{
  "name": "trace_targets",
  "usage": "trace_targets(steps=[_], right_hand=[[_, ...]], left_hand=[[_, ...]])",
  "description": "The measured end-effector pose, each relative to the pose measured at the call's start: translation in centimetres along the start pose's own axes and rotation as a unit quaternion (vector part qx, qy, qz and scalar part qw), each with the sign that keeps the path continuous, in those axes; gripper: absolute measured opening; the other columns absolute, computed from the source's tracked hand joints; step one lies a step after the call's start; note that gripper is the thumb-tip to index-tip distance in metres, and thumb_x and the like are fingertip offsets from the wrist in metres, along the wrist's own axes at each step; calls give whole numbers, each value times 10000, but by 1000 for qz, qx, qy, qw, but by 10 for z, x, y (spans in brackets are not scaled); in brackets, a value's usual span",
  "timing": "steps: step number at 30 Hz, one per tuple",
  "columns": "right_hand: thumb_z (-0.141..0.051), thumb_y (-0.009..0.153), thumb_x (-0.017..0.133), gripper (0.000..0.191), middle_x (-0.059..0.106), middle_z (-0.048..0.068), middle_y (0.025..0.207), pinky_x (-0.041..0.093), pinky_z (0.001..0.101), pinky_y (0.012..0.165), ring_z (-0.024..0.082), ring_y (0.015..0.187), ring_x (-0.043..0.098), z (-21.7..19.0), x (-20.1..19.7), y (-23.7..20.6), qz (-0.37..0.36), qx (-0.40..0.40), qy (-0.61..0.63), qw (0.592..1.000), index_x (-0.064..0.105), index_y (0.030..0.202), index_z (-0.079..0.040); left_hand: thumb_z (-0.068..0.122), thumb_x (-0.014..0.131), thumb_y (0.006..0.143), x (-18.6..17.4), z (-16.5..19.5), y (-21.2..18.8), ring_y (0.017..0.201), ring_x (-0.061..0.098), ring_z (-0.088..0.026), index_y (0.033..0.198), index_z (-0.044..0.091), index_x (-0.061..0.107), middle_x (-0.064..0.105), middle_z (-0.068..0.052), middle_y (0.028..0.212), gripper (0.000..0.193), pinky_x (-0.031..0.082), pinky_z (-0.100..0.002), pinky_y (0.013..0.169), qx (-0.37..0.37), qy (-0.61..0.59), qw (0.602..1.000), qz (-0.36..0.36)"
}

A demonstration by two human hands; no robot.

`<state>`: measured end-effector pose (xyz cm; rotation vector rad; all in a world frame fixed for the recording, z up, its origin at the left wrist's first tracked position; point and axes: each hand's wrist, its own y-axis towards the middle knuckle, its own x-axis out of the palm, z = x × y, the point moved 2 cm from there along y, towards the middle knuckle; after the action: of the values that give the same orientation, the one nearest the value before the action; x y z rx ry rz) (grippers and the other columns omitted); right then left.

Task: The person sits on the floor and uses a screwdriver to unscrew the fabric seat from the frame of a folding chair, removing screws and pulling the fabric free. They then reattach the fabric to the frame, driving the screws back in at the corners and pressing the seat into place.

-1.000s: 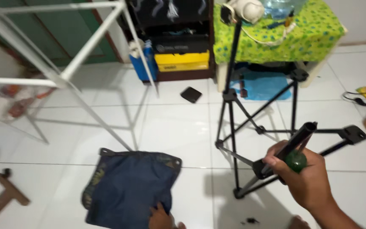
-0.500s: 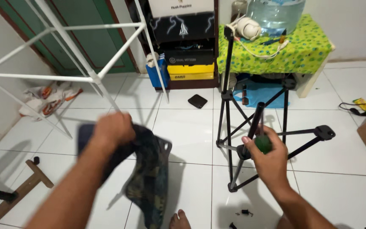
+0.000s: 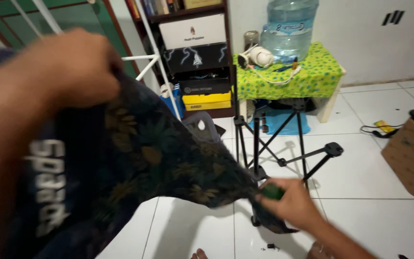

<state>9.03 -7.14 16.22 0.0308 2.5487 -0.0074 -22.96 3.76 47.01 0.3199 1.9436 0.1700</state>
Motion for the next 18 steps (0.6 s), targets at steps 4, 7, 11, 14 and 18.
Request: trace_targets(steps=[4,7,11,14,18], right_hand=[[-228,711,868,230,729,23,630,536,290,592,85,613,637,8,-91,14,-35,-92,-28,995,790,872,-84],[-248,725,881,231,733,40,664,553,310,614,108,619,646,-4,-178,15,14,-59,-132,989,816,890,-100],[-114,718,903,243,736,92,778,553,353,686,169,699,687,-69,-275,16,137,-169,-188,958,785,923,-56],[-111,730,888,267,738,84,827,554,353,699,165,733,688,-112,-297,34,226,-175,-163,944,774,965,-55],[-109,746,867,300,740,72,893,555,353,717,161,779,688,-145,-264,38,260,-210,-149,931,759,1021,-54]], left_hand=[[136,787,733,-15,-22,-5,961,738,-361,1192,143,812,771,-176,1075,459,585,-448,875,50,-15,994,96],[136,737,783,-17,-31,-2,890,752,-348,1143,123,806,777,-180,1001,367,600,-448,847,89,-98,984,116],[159,723,802,-20,-25,-4,868,755,-336,1128,117,784,775,-171,986,335,605,-452,826,118,-165,975,90],[175,713,816,-33,-18,-17,852,758,-327,1118,112,768,774,-164,974,314,609,-456,811,130,-200,969,59],[197,699,835,-56,-10,-34,829,761,-315,1104,106,746,772,-155,959,288,615,-460,791,148,-265,952,34]])
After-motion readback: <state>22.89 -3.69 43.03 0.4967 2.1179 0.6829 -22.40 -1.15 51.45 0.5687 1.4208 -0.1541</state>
